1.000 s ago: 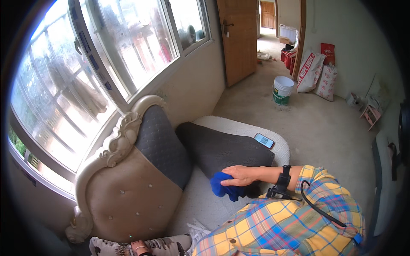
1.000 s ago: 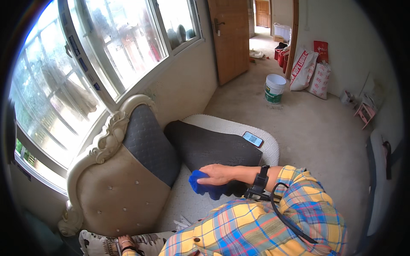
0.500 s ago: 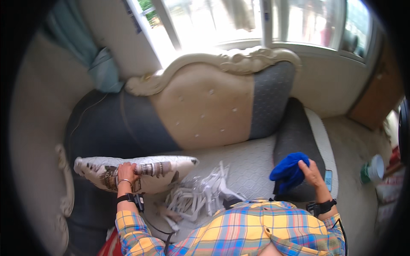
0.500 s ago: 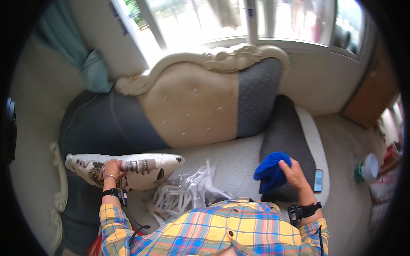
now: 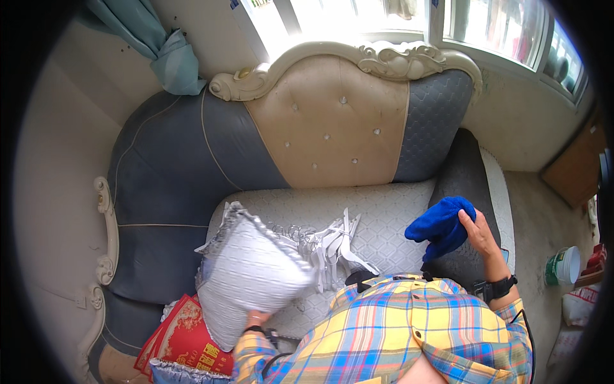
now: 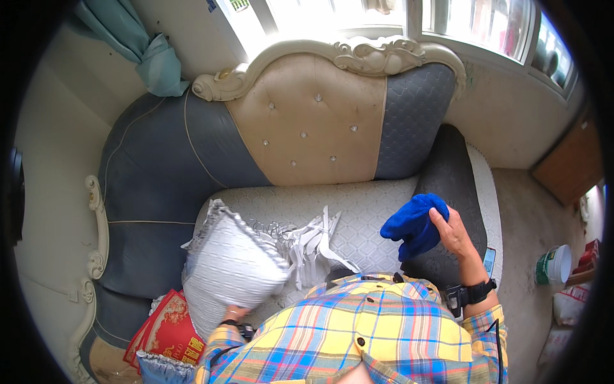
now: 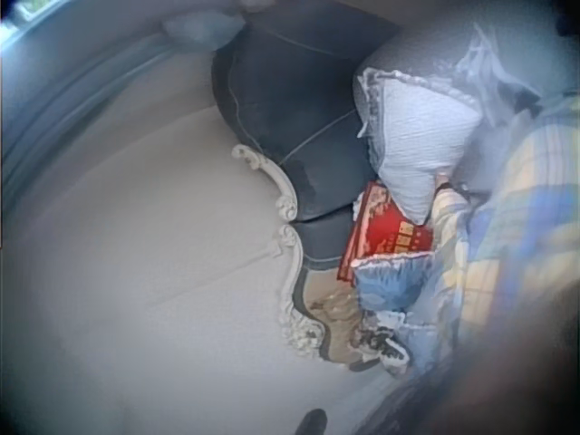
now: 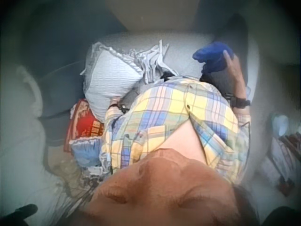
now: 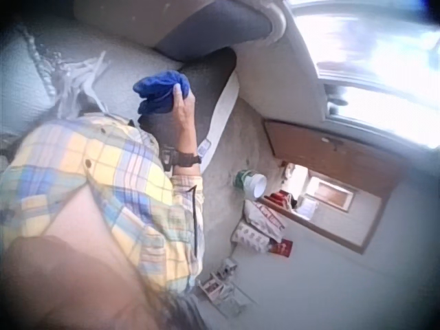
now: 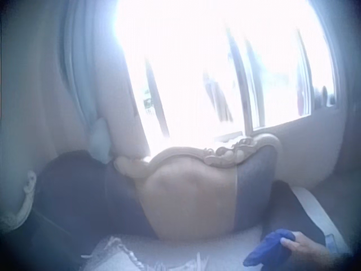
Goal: The person wipes the ornate white wooden frame and grey upholstered surfaces of a sofa using a blue cloth. They move along the sofa, cleaning the armrests, backrest, and side panels in a continuous wiping motion.
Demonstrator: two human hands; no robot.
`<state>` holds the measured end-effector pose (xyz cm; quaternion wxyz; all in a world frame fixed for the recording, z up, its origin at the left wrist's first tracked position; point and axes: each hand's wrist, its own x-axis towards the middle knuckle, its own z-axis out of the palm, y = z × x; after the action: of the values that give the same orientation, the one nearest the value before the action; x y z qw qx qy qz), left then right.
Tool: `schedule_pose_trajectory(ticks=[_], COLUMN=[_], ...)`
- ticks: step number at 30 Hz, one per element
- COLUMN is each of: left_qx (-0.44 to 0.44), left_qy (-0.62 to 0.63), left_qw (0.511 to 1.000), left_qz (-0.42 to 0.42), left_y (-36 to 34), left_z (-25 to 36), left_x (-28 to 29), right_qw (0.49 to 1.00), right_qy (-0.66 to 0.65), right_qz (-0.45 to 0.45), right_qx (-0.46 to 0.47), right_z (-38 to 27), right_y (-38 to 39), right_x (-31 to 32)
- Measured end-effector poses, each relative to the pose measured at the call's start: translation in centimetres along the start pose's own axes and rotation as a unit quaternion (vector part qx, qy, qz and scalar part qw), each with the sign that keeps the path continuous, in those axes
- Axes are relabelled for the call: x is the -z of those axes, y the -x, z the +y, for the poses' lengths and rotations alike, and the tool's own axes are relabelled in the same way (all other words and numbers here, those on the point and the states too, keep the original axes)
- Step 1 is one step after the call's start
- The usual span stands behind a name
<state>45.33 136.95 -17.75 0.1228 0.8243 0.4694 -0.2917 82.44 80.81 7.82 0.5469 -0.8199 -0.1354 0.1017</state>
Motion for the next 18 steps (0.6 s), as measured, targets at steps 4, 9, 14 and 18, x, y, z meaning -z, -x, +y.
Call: schedule_pose_trajectory(ticks=[4, 9, 14, 18], left_qx=[0.039, -0.166, -0.36, -0.422], left_qy=[0.048, 0.061, 0.335, 0.285], left_qw=[0.997, 0.943, 0.762, 0.721], left_qz=[-0.056, -0.283, -0.421, -0.471], left_y=[0.0, -1.1, 4.5, 7.4], left_z=[3.6, 11.5, 26.1, 34.3], left_x=[-3.8, 4.1, 11.5, 12.4], right_qw=[0.999, 0.998, 0.943, 0.98], right_qy=[0.022, 0.043, 0.254, 0.069], right_qz=[-0.042, -0.046, -0.095, -0.174], right_qx=[0.005, 0.006, 0.192, 0.066], right_z=[-0.6, -2.4, -5.6, -8.4], right_y=[-0.8, -2.2, -4.9, -9.1], right_x=[0.2, -1.3, -3.9, -4.8])
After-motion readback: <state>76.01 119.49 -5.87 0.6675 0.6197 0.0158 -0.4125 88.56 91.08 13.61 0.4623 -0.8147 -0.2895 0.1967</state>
